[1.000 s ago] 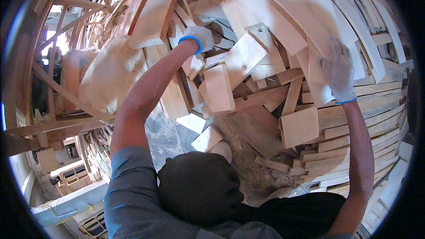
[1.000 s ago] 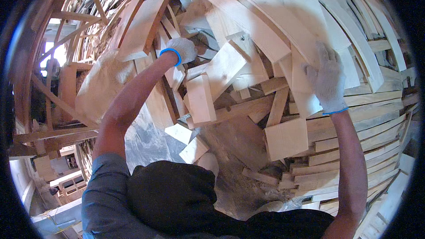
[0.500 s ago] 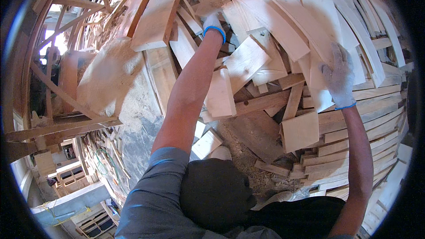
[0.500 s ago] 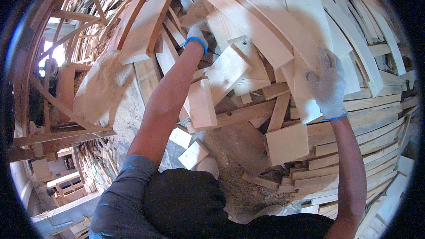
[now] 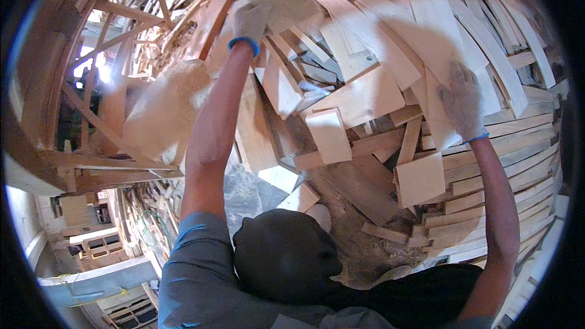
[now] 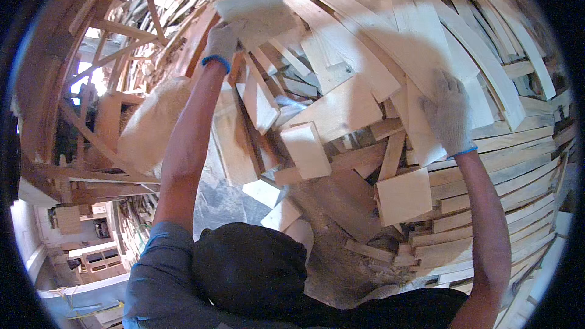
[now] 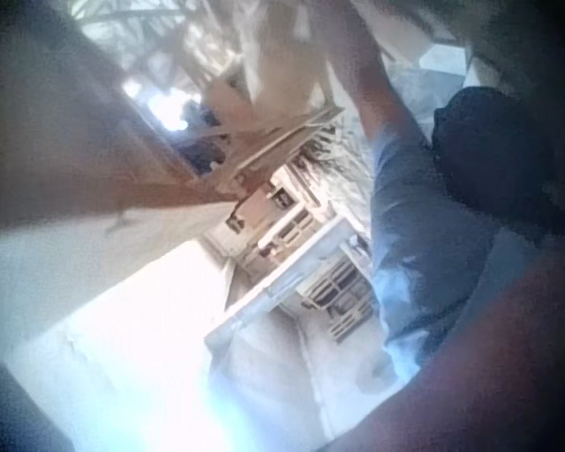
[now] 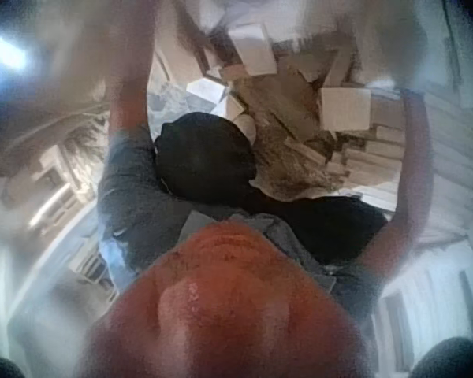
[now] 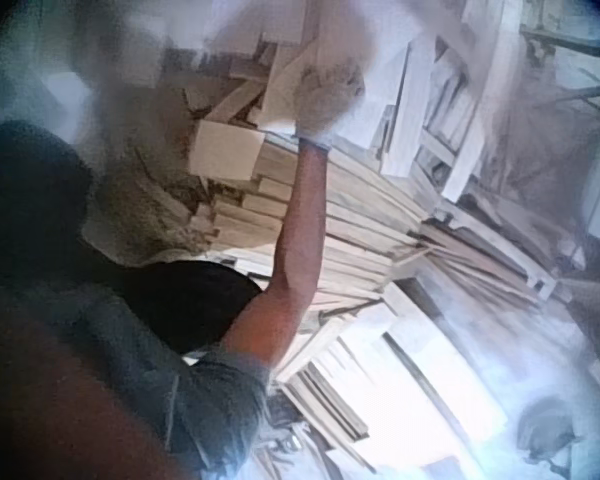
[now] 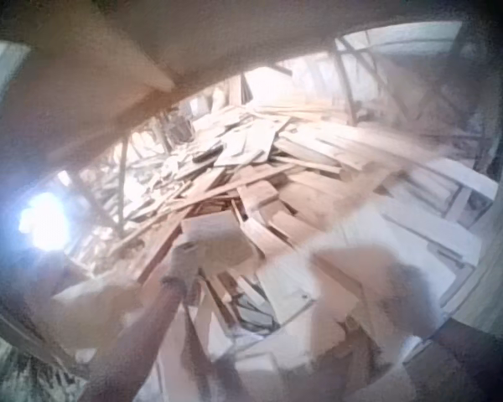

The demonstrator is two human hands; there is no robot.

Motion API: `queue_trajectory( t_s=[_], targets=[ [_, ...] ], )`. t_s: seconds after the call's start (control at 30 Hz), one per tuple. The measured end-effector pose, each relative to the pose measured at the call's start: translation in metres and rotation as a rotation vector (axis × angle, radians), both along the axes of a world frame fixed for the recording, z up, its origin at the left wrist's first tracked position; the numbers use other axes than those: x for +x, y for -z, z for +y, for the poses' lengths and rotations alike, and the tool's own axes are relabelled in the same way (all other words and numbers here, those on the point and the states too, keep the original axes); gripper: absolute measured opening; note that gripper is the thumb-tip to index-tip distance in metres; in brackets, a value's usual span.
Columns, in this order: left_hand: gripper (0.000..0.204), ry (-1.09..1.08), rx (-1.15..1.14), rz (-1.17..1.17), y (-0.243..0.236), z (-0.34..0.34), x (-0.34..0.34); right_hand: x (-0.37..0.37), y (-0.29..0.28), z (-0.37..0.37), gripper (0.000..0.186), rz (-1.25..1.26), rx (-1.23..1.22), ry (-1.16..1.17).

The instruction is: The person measures and marks a wooden frame, then selects and cuts several pieces of wood using a table saw. They sort through a pile of wood pieces, pick suitable ones, and cut them to size.

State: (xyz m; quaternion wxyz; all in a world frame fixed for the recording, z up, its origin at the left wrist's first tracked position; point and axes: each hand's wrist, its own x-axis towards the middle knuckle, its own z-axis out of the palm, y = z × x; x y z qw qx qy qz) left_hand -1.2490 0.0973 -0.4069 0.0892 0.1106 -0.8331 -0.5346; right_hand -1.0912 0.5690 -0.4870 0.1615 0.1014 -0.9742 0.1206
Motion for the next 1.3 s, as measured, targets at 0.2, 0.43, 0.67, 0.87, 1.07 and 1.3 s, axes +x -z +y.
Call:
queue_trajectory(
  t_s=[0.2,0.43,0.67,0.87,1.07,1.3],
  targets=[
    [0.029,0.160,0.536,-0.020,-0.011,-0.032,0.066,0.003,-0.007,0.000,0.059,-0.007,0.018,-0.014],
    [0.034,0.060,0.769,-0.146,0.027,-0.019,0.131,-0.004,0.012,0.007,0.062,-0.042,-0.004,0.010],
    [0.047,-0.381,-0.737,0.297,0.016,-0.008,0.164,-0.001,0.011,0.013,0.061,-0.018,0.024,0.027],
    [0.037,0.108,0.002,-0.200,0.061,0.075,0.113,-0.004,0.007,0.007,0.063,-0.004,-0.076,-0.066],
    [0.038,0.128,-0.572,0.049,0.095,0.118,0.086,-0.005,0.014,0.013,0.068,-0.031,-0.107,0.004],
    [0.029,0.537,-0.952,0.301,0.058,0.131,0.090,-0.001,0.003,0.003,0.060,-0.031,-0.138,0.033]
  ],
)
